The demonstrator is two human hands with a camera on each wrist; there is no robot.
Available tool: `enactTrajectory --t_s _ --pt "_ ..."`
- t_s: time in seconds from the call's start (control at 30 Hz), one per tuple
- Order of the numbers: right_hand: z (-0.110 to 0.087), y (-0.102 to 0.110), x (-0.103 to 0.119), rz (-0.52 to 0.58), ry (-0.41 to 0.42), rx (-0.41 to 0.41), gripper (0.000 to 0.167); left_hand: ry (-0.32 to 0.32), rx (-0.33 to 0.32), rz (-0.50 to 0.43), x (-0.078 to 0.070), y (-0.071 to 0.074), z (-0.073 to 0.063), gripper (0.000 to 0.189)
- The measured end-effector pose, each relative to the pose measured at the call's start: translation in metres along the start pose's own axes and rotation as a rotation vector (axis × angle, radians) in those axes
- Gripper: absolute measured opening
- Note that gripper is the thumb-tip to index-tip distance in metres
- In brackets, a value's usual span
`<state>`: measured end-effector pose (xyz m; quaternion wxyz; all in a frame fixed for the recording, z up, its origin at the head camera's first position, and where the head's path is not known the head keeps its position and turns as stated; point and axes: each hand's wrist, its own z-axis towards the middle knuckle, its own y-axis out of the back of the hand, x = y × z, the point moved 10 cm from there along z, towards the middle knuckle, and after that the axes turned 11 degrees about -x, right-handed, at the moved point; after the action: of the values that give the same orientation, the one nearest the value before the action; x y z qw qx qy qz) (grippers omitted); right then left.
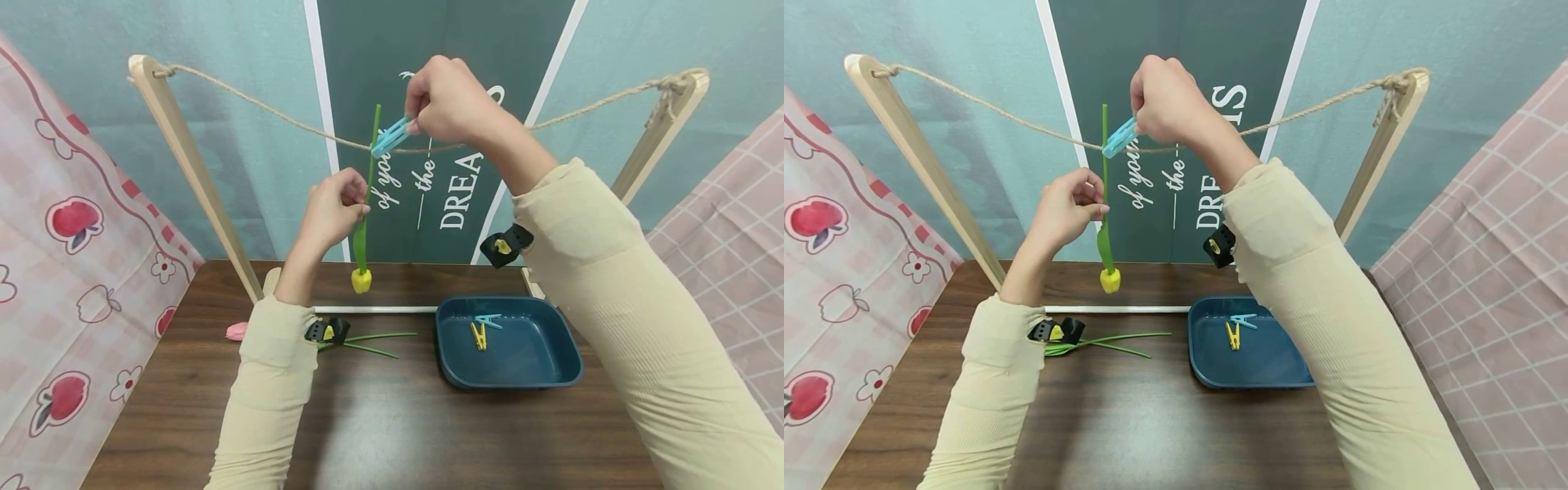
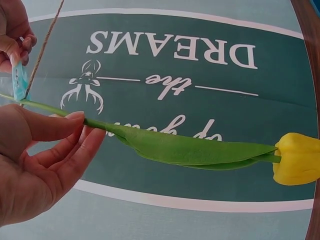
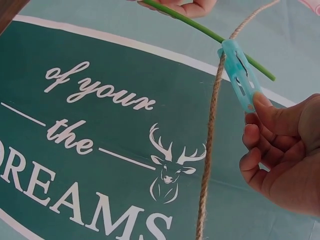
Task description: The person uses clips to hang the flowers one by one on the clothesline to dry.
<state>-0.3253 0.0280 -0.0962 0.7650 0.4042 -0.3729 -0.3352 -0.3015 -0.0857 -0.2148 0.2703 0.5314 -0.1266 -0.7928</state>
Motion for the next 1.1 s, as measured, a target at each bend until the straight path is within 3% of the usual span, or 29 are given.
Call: enactTrajectory --t_s 0.5,0.8,1.1 --pt "-0.004 -0.003 -0.003 0.006 -0.029 -0.002 0.008 0.014 0.006 0.015 0.004 -0.002 0.0 0.012" --pt "-0.006 -0.008 -0.014 0.027 -0.088 0.044 0.017 0.037 0.005 0.018 0.007 -0.003 0.0 0.014" --pt "-0.009 -0.008 -0.014 0.032 -0.061 0.079 0.022 0.046 0.011 0.018 0.011 -0.005 0.0 0.014"
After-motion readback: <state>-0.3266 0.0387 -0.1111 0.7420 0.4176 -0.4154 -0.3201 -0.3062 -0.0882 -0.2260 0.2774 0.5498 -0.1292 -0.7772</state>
